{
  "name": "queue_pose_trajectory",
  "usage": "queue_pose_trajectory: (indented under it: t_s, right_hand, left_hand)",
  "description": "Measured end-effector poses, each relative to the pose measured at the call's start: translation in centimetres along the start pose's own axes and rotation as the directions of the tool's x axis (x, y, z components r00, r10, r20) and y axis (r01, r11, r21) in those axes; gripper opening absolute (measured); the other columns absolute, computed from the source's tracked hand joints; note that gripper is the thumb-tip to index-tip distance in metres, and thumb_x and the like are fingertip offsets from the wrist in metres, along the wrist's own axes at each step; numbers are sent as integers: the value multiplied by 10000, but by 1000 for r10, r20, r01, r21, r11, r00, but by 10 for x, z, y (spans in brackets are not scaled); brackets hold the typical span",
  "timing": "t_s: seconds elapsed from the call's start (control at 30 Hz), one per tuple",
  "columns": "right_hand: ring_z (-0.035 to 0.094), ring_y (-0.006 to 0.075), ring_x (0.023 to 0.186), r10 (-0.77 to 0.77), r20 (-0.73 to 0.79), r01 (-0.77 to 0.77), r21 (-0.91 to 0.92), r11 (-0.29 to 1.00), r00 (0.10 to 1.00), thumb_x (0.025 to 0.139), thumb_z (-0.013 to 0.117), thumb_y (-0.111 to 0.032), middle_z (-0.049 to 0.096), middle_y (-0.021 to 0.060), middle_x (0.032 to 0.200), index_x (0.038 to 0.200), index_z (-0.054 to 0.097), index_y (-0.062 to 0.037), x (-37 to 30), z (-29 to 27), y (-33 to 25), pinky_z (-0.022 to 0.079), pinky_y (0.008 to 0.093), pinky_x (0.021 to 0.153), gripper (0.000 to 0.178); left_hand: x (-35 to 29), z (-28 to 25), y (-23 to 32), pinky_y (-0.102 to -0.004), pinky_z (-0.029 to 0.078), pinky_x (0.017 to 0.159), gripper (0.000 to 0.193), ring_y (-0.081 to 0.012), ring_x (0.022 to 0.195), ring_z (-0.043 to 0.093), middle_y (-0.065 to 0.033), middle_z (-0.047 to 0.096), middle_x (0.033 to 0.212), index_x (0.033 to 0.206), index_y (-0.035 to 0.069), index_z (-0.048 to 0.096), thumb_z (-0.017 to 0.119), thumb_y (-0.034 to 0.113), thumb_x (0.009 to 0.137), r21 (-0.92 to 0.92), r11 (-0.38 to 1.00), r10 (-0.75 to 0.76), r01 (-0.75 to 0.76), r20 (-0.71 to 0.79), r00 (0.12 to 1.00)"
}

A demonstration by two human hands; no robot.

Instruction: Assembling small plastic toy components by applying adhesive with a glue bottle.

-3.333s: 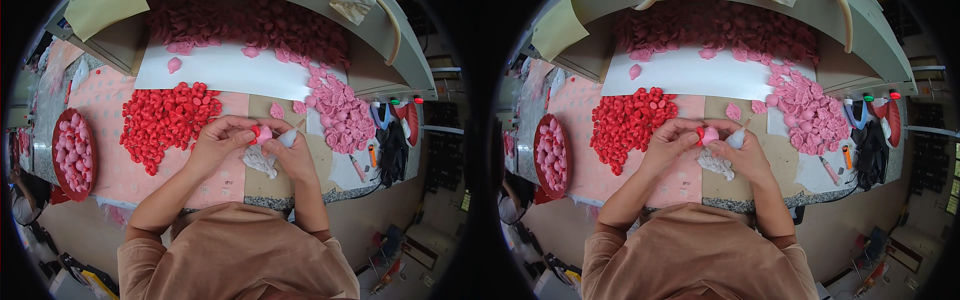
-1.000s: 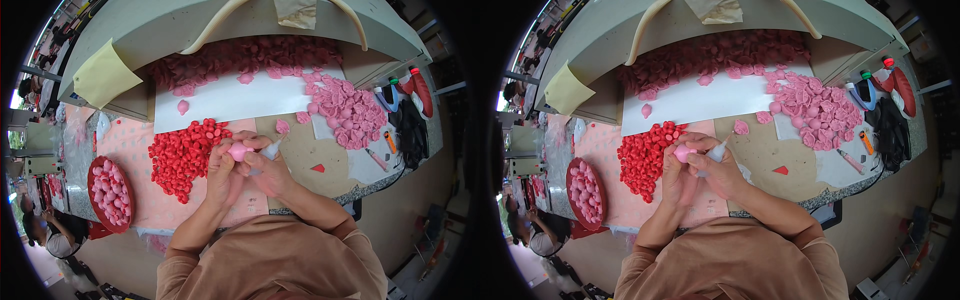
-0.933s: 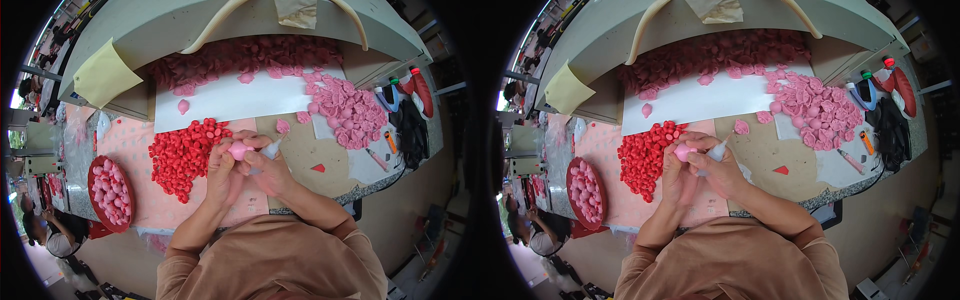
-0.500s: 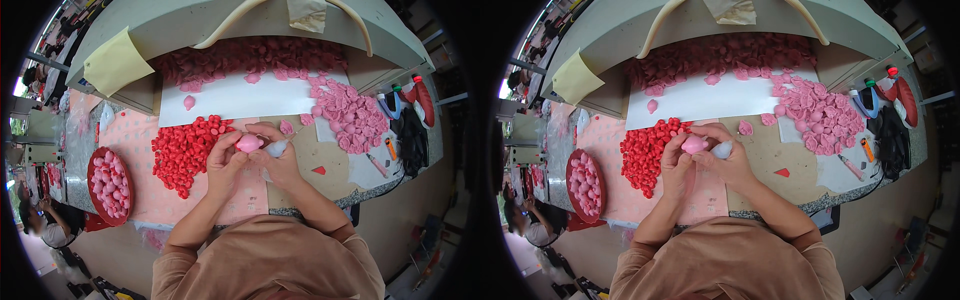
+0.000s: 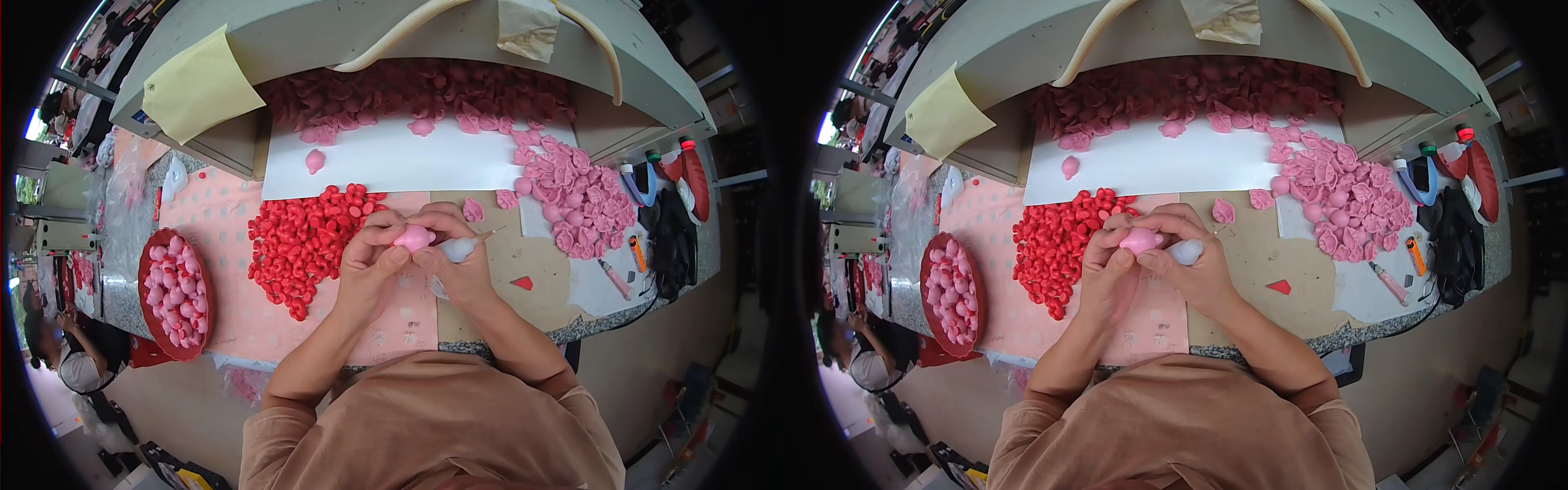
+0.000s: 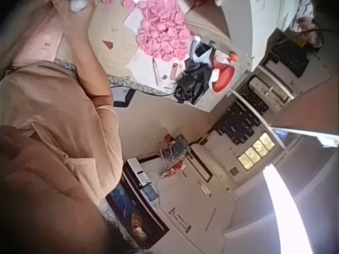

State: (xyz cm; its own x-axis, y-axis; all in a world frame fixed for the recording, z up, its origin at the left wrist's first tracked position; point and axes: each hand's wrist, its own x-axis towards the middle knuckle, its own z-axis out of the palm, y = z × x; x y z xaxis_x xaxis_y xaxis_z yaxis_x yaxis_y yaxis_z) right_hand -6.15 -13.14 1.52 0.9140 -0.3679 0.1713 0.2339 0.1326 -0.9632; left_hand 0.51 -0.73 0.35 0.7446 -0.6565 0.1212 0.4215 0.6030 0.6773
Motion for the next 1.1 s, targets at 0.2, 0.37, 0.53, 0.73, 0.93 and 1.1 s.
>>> queue_pose_trajectory:
  t_s: [0.2, 0.37, 0.53, 0.73, 0.93, 1.1]
  right_hand:
    - [486, 159, 985, -19, -11, 19, -21, 1000, 1000, 755, 716, -172, 468, 63, 1068, 1042, 595, -28, 0, 2, -2, 411, 290, 832, 343]
    - [486, 158, 980, -12, -11, 12, -10, 1000, 1000, 746, 727, -171, 467, 62, 1067, 1037, 603, -30, 0, 1, -2, 413, 283, 828, 346]
    - [488, 156, 978, -8, -26, 8, -15, 1000, 1000, 745, 732, -179, 469, 61, 1063, 1034, 609, -30, -1, 2, -4, 420, 278, 817, 347]
    - [497, 148, 956, -19, -39, 19, 3, 1000, 999, 746, 731, -169, 481, 62, 1049, 1028, 617, -27, -1, 2, -3, 431, 267, 793, 336]
    - [497, 146, 955, -42, -23, 41, -44, 998, 999, 749, 728, -152, 479, 64, 1057, 1034, 615, -27, -2, 1, -2, 429, 265, 795, 331]
    - [496, 143, 955, -75, -27, 73, -60, 996, 997, 752, 724, -140, 477, 63, 1059, 1042, 610, -27, -2, 1, 0, 425, 261, 799, 332]
  left_hand:
    - [-1, -6, -3, -358, 445, 931, 187, -212, 1068, 520, -21, 467, 1173, 1020, 130, 610, 619, 81, 840, -1, 1000, -30, 30, 19, 999]
    - [-1, -7, -2, -367, 442, 934, 181, -217, 1062, 529, -21, 469, 1173, 1020, 135, 610, 617, 92, 844, -17, 999, -49, 50, 18, 999]
    - [-1, -1, -1, -321, 416, 909, 182, -171, 1055, 489, -26, 437, 1135, 1016, 88, 600, 613, 50, 839, -81, 995, -64, 63, 1, 998]
    - [-1, 0, -1, -344, 441, 894, 186, -222, 1074, 522, -28, 430, 1158, 1030, 101, 584, 601, 58, 850, -92, 994, -59, 61, 23, 998]
    - [-2, 0, -1, -346, 447, 893, 180, -228, 1069, 528, -31, 429, 1158, 1028, 103, 581, 596, 60, 854, -82, 994, -65, 66, 13, 998]
    - [-2, -2, -1, -342, 447, 900, 176, -224, 1062, 531, -37, 430, 1155, 1025, 104, 581, 596, 62, 855, -66, 996, -63, 63, 10, 998]
